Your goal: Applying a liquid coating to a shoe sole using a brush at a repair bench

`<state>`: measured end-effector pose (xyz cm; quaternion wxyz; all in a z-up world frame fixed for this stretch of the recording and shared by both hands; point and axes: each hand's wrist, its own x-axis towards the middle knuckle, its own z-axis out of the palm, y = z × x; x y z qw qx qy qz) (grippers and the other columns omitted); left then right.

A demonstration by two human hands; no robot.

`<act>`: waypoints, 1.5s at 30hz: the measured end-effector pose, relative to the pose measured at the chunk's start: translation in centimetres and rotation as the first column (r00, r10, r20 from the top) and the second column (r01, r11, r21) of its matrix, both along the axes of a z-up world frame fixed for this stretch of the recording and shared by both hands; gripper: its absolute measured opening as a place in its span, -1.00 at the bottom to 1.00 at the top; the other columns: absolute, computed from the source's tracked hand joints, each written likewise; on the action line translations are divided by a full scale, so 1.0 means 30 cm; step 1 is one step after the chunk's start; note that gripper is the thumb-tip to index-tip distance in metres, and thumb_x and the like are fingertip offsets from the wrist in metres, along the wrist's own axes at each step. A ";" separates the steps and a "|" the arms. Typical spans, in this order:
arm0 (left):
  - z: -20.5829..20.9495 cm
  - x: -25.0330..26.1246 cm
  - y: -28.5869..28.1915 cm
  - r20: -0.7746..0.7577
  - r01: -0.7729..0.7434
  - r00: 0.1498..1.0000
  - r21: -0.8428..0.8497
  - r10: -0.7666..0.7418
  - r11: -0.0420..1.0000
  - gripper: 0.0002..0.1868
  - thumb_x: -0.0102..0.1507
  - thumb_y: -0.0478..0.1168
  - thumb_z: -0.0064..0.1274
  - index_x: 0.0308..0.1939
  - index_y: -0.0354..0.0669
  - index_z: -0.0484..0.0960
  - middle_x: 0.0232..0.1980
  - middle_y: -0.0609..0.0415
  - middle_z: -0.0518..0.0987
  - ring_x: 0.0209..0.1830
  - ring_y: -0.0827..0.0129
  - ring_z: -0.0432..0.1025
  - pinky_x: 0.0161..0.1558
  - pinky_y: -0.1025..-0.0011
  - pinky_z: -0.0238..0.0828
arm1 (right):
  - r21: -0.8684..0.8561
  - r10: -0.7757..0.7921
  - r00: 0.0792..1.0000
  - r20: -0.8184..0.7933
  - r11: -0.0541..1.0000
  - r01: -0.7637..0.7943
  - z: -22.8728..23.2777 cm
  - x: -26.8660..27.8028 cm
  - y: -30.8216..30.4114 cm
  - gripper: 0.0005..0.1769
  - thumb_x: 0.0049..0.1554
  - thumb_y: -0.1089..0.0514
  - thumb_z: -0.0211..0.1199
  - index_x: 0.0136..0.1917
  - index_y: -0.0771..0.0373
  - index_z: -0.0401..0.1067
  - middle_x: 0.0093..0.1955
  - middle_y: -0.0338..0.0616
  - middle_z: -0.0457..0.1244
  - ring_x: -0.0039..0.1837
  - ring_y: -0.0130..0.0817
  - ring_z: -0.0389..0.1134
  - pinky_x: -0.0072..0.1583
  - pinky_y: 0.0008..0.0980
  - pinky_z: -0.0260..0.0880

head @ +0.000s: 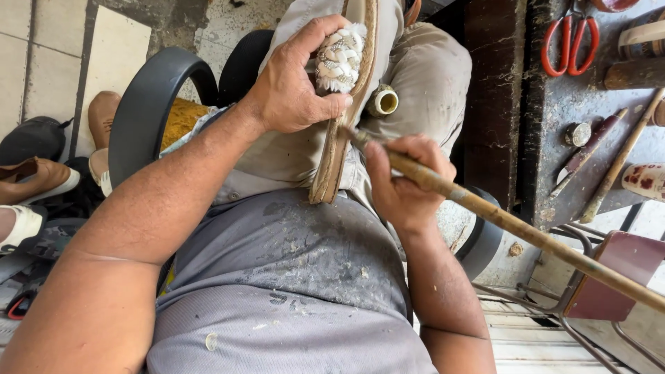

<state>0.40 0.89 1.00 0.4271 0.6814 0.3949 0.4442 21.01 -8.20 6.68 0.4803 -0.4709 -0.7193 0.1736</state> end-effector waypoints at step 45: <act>-0.006 -0.065 0.018 0.009 0.209 0.978 -0.103 -0.209 0.972 -0.18 0.25 0.19 0.12 0.43 -0.10 0.18 0.05 0.07 0.37 -0.04 0.33 0.26 0.11 0.32 0.25 | 0.043 0.362 0.851 -0.380 0.926 -0.375 -0.044 0.047 0.011 -0.88 0.11 0.29 0.32 -0.12 0.26 0.38 -0.14 0.06 0.36 -0.19 -0.22 0.44 -0.14 -0.32 0.52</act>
